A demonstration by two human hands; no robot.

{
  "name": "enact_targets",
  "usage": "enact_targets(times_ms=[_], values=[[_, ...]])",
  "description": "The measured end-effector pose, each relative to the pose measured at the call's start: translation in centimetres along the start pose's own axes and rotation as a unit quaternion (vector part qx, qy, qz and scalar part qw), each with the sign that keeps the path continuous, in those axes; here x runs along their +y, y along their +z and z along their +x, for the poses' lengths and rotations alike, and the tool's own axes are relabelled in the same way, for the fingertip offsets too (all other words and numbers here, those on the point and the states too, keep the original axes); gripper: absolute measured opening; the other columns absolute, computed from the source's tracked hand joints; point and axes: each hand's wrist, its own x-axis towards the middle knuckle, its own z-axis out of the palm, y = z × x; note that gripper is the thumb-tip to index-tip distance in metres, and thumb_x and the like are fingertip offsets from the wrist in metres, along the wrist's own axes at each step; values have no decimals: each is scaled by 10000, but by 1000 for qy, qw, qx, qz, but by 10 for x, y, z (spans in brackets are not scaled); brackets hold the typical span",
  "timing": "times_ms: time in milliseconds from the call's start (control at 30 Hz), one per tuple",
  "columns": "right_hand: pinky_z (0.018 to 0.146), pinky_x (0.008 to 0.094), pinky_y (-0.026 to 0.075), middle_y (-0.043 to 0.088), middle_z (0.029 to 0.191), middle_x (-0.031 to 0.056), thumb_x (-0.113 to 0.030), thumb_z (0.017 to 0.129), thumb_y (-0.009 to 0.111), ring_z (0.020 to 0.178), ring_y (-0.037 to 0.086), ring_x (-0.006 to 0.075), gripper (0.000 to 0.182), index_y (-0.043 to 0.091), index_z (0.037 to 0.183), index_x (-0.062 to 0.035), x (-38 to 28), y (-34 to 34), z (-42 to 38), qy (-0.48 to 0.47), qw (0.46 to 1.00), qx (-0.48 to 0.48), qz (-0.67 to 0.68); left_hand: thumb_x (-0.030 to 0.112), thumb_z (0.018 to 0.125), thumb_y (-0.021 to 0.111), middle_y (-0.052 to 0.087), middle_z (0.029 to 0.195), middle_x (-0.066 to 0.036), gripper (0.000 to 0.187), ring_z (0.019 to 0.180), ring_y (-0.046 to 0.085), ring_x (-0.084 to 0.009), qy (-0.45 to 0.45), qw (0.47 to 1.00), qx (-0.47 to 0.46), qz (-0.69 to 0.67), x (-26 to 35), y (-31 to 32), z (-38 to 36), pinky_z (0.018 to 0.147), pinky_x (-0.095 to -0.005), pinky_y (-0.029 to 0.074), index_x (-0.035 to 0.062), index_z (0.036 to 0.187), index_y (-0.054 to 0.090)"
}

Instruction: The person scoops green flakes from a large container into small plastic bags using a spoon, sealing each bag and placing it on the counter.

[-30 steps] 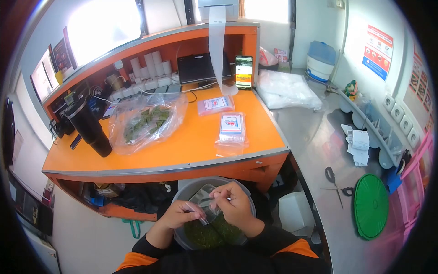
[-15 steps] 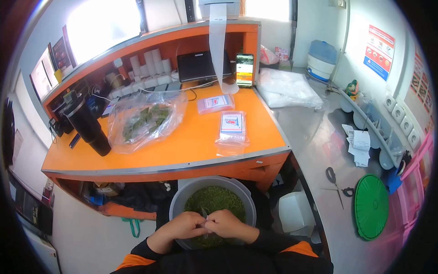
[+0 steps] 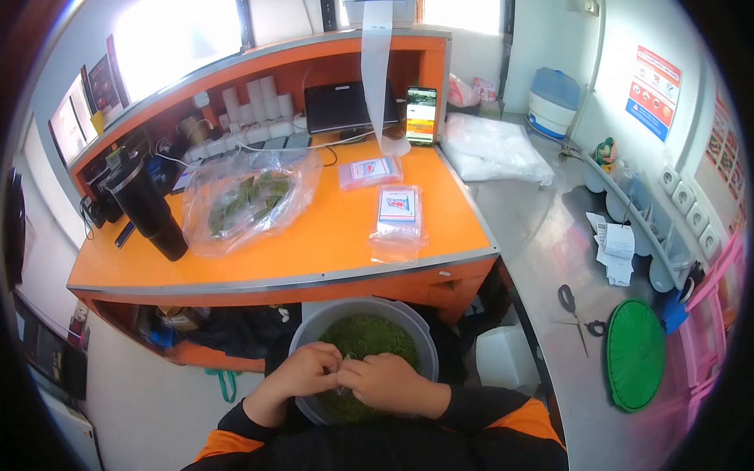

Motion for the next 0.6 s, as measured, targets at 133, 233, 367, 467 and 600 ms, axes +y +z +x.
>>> enact_targets(times_ms=[133, 233, 367, 467, 600], values=[[560, 360, 494, 587, 768, 17, -167, 735, 591, 621, 593, 228, 72, 548, 771, -123, 7, 6, -5, 11, 993, -93, -69, 109, 695, 650, 615, 832, -112, 108, 817, 601, -264, -39, 998, -23, -31, -7, 6, 2, 729, -343, 465, 16, 724, 603], [584, 401, 503, 596, 827, 68, -153, 772, 552, 699, 611, 268, 98, 557, 841, -84, -1, -15, 0, 55, 987, -141, 59, 126, 719, 667, 623, 957, -114, 276, 923, 600, -218, -39, 971, -9, -237, -2, 3, 3, 810, -329, 456, 19, 965, 602], [628, 391, 521, 620, 892, 84, -185, 792, 576, 752, 624, 283, 151, 609, 923, -118, -3, -16, 1, 22, 977, -136, 162, 157, 670, 742, 608, 1083, -104, 579, 983, 587, -182, 15, 968, -135, -212, -4, -1, 2, 816, -304, 468, 16, 1184, 516], [652, 361, 525, 628, 902, 88, -175, 784, 598, 751, 625, 273, 192, 630, 960, -105, -8, -25, 1, 6, 986, -32, 167, 122, 628, 753, 604, 1022, -77, 520, 961, 566, -142, -51, 952, -150, -261, -9, -10, -4, 800, -284, 455, 2, 1094, 555], [669, 330, 514, 629, 881, 100, -190, 763, 648, 756, 620, 265, 174, 648, 855, -42, -1, -15, -5, 187, 946, 108, 243, 270, 647, 773, 520, 1106, -60, 761, 1057, 494, -165, -3, 899, 30, -437, -25, -23, -33, 898, -298, 392, 9, 1284, 450]])
